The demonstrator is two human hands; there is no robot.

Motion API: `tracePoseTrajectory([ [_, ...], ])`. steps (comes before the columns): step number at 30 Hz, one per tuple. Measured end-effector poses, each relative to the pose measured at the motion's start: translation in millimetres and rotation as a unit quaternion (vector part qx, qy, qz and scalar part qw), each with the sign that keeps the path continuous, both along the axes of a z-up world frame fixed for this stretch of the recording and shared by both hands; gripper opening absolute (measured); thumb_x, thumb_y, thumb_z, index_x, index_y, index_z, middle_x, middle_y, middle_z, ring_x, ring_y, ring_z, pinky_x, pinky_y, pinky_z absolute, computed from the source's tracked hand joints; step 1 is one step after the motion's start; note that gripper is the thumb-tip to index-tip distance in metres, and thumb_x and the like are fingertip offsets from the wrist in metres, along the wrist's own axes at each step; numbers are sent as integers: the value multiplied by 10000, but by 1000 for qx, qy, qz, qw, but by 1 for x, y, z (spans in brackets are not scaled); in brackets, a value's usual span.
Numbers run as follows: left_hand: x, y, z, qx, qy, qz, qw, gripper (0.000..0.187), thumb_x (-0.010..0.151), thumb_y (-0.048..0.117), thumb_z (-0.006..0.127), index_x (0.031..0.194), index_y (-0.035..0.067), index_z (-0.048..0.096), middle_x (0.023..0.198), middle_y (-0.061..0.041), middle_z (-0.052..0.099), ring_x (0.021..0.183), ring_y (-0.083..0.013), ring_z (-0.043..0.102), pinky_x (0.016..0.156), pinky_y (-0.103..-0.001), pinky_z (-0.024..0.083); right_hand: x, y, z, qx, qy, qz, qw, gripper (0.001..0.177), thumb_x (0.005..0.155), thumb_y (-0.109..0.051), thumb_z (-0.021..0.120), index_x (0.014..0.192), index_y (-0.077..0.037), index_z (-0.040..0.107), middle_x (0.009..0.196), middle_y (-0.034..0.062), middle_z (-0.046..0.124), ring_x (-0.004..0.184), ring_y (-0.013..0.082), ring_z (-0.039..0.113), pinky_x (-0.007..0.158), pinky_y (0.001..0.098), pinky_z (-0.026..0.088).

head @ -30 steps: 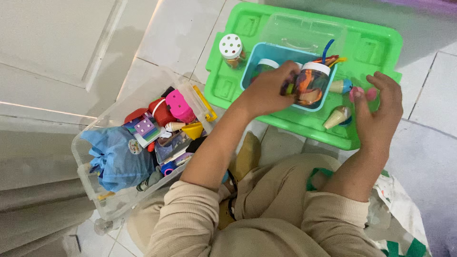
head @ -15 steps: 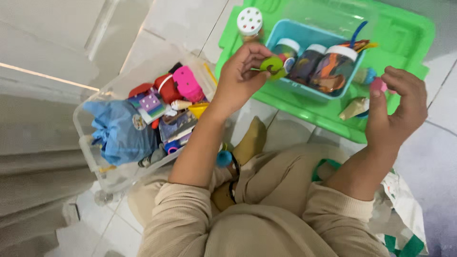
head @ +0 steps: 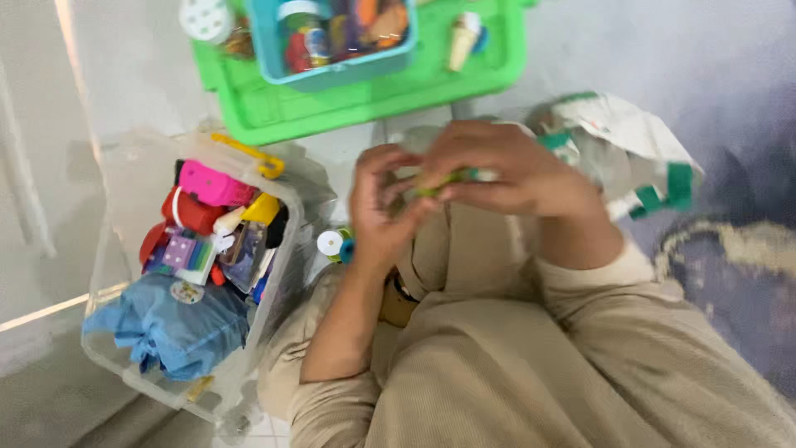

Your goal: The person sits on the floor and organizes various plastic toys and containers. They pick up toy fruits and vegetables, place them into a blue bucket, then transfer small toys and containers into a green storage box and a white tote bag.

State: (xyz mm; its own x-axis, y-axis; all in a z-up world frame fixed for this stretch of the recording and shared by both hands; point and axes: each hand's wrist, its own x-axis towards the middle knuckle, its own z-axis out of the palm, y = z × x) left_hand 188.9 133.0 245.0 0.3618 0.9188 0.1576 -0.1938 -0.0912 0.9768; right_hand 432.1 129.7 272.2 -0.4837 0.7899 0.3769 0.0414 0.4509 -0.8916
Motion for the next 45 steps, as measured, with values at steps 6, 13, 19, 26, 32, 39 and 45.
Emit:
tracePoseTrajectory([
  [6,100,-42,-62,159,149,-206,954,264,980,139,735,1226,134,639,1256,-75,650,1208,-255,648,1052,-372,546,121,-97,-63,-334,24,-172,926,213,1000,-170,549,1142,-36,636,1111,106,643,927,216,628,809,356,544],
  [13,211,-31,-137,344,388,-156,841,359,751,146,697,1101,74,719,1178,-92,656,1099,-322,610,979,-478,467,151,-122,-174,-283,-444,-466,711,648,627,-326,848,1186,-54,666,1133,233,687,980,413,673,783,499,542],
  [19,194,-24,-132,344,389,-117,847,241,678,205,737,855,58,667,1080,-128,618,1072,-347,562,927,-497,456,169,-98,-214,-151,-588,-349,713,409,814,-340,787,1112,-68,726,1105,195,735,968,384,708,796,488,566],
  [26,188,-23,-119,309,351,-90,879,190,732,152,678,898,64,650,1144,-105,611,1098,-329,550,926,-487,474,193,-99,-239,-345,-389,-282,807,359,793,-219,715,1104,-41,705,1009,194,721,920,369,700,823,464,544],
  [32,197,-29,-120,296,455,-189,818,141,823,195,669,935,108,670,1185,-68,649,1207,-294,574,1001,-461,473,184,-105,-247,-12,-410,-386,826,391,916,-181,746,1267,-21,681,1153,212,718,1033,376,678,875,431,532],
  [39,198,-22,-107,257,340,-122,896,382,946,343,687,1202,63,642,1186,-111,650,1106,-335,603,951,-493,474,156,-118,-164,-397,-221,-321,831,322,861,-285,763,1127,-103,745,1027,209,744,915,331,706,829,438,559],
  [45,202,-20,-116,186,383,-132,895,198,917,226,628,1060,99,676,995,-98,732,985,-341,664,864,-458,520,132,-130,-127,-65,-238,-250,936,254,915,-208,722,1132,-87,778,1080,149,726,960,276,690,840,393,548],
])
